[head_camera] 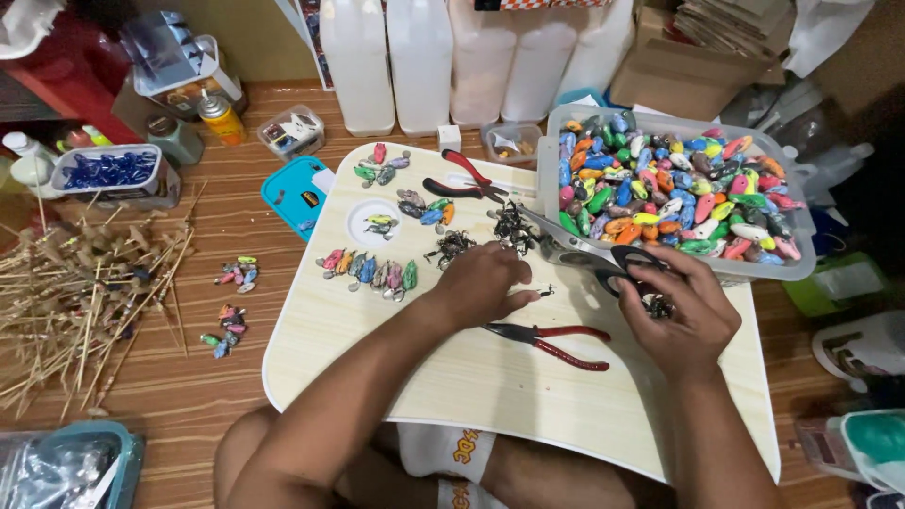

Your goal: Assembling soft plastic fishing lures by attaching hook assemblies and trimming excess material with scissors

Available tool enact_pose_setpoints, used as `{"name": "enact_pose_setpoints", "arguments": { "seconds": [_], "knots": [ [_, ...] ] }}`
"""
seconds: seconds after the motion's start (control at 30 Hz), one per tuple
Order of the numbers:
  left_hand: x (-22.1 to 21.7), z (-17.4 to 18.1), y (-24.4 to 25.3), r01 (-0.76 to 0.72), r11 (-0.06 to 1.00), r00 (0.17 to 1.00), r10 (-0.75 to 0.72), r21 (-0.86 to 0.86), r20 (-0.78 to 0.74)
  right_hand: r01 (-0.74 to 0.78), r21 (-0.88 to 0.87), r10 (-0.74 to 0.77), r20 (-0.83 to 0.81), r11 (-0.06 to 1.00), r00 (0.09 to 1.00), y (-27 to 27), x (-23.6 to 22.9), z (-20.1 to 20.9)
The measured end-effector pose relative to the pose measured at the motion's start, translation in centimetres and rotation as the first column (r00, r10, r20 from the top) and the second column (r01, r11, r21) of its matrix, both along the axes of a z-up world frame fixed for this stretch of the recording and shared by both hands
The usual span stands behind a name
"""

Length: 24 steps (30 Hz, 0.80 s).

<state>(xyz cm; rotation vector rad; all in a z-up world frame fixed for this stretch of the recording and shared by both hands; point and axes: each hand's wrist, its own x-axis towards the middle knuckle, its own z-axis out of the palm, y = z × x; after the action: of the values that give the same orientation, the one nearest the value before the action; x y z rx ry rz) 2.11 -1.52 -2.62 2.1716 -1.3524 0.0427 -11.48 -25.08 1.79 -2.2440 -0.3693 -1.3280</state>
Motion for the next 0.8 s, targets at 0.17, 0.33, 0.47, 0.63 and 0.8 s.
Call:
{"name": "enact_pose_setpoints", "arguments": {
  "seconds": [0.17, 0.33, 0.47, 0.63, 0.8],
  "knots": [
    [-0.8, -0.9, -1.3, -0.046, 0.999, 0.998, 0.045, 0.009, 0.038, 0.048, -0.003, -0.048, -0.070, 0.999, 0.996, 0.3, -0.9, 0.6],
    [-0.7, 1.3, 0.2, -0.015, 0.997, 0.998, 0.020, 0.075, -0.064, 0.114, -0.007, -0.114, -0.157, 0.993, 0.981, 0.1, -1.3, 0.7],
    [0.9, 6.0, 3.6, 0.181, 0.965, 0.864, -0.247, -0.187, -0.438, 0.063, 0.022, -0.056, -0.233, 0.998, 0.971, 0.0, -1.1, 0.5],
    [3.0, 5.4, 4.9, -0.009, 0.788, 0.674, -0.450, -0.616, -0.586, -0.106, 0.123, 0.134, -0.248, 0.987, 0.959, 0.4, -0.1, -0.3],
    [2.7, 2.7, 1.9, -0.273, 0.677, 0.659, -0.386, -0.683, -0.646, -0.128, 0.254, 0.231, -0.437, 0.959, 0.869, 1.7, 0.0, -1.4]
  ]
}}
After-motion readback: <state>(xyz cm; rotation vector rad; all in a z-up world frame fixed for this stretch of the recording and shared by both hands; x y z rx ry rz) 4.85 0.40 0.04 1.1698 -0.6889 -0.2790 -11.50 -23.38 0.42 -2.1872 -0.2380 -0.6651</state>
